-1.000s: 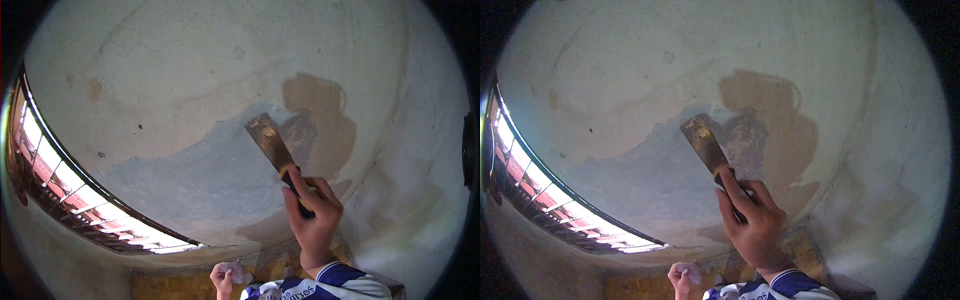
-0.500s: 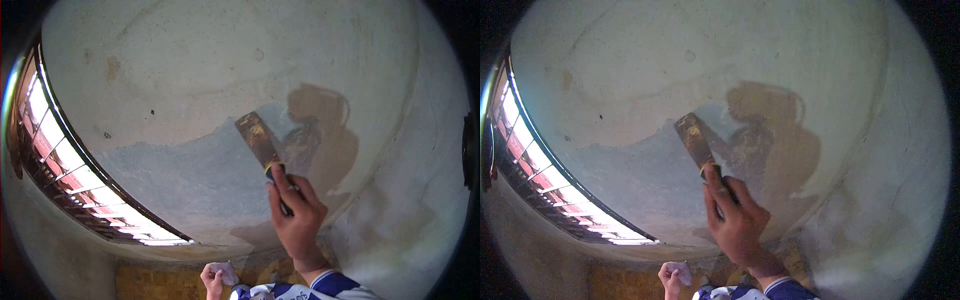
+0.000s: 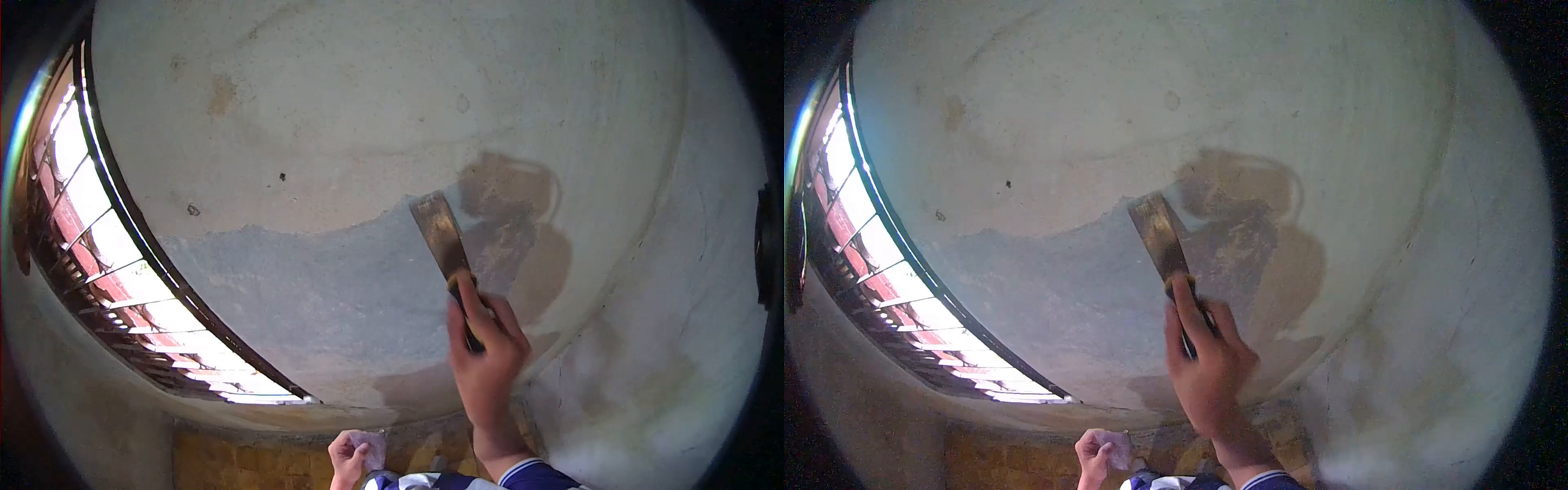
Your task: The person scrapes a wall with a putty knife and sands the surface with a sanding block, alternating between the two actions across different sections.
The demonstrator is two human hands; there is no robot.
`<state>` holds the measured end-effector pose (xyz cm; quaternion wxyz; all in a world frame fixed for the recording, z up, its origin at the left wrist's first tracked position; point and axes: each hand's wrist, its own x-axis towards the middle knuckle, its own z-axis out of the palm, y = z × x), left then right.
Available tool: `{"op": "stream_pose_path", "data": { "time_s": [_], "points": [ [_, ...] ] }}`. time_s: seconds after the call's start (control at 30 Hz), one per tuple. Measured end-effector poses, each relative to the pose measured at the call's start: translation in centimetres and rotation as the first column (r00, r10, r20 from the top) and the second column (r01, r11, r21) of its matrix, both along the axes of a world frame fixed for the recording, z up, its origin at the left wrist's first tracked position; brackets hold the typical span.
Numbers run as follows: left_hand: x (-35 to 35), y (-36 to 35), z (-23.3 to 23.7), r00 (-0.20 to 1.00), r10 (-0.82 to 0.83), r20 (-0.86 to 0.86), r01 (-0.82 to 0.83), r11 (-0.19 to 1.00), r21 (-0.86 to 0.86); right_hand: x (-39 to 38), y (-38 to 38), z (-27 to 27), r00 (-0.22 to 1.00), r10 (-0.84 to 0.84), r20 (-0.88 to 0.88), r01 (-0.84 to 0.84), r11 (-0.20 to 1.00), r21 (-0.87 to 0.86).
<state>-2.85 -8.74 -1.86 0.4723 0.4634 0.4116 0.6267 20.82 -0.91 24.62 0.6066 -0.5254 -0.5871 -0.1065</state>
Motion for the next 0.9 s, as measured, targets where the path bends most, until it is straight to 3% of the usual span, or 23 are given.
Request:
{"op": "stream_pose_path", "data": {
  "time_s": [0.03, 0.17, 0.27, 0.3, 0.37, 0.53, 0.63, 0.77, 0.9],
  "points": [
    [-0.2, -0.1, -0.2, 0.998, 0.023, -0.051, -0.029, 0.994, -0.106, -0.8, 0.6, 0.1, 1.000, -0.003, -0.006, 0.003, 1.000, -0.021],
    [-1.7, 0.2, -0.5, 0.999, -0.027, -0.027, 0.023, 0.988, -0.149, -2.3, -0.6, -0.2, 0.996, 0.040, -0.075, -0.047, 0.993, -0.105],
    [-3.4, 1.0, -1.7, 0.999, -0.015, -0.029, 0.014, 0.999, -0.052, -2.2, -0.7, -1.2, 0.996, -0.087, 0.003, 0.087, 0.996, 0.008],
    [-3.9, 1.4, -1.6, 0.999, -0.011, -0.032, 0.009, 0.998, -0.059, -2.9, 0.6, 0.0, 0.995, -0.097, -0.013, 0.096, 0.992, -0.079],
    [-5.0, 1.4, -1.7, 0.997, -0.023, -0.067, 0.019, 0.998, -0.061, -4.1, 0.6, -0.5, 0.994, -0.110, -0.016, 0.108, 0.991, -0.081],
    [-7.5, 3.7, -1.8, 0.994, -0.105, -0.018, 0.105, 0.994, -0.027, -5.2, -1.0, -0.2, 0.981, -0.168, -0.099, 0.171, 0.985, 0.019],
    [-8.2, 4.6, -1.0, 0.987, -0.156, -0.045, 0.151, 0.983, -0.103, -5.4, 1.2, 0.1, 0.976, -0.193, -0.106, 0.192, 0.981, -0.014],
    [-10.2, 6.3, -0.9, 0.962, -0.245, -0.123, 0.236, 0.968, -0.083, -6.2, -0.6, -0.7, 0.974, -0.214, -0.077, 0.215, 0.977, 0.000],
    [-10.7, 7.1, -0.7, 0.951, -0.304, -0.058, 0.300, 0.952, -0.066, -7.0, 1.6, 0.7, 0.963, -0.253, -0.091, 0.243, 0.964, -0.103]
  ]
}}
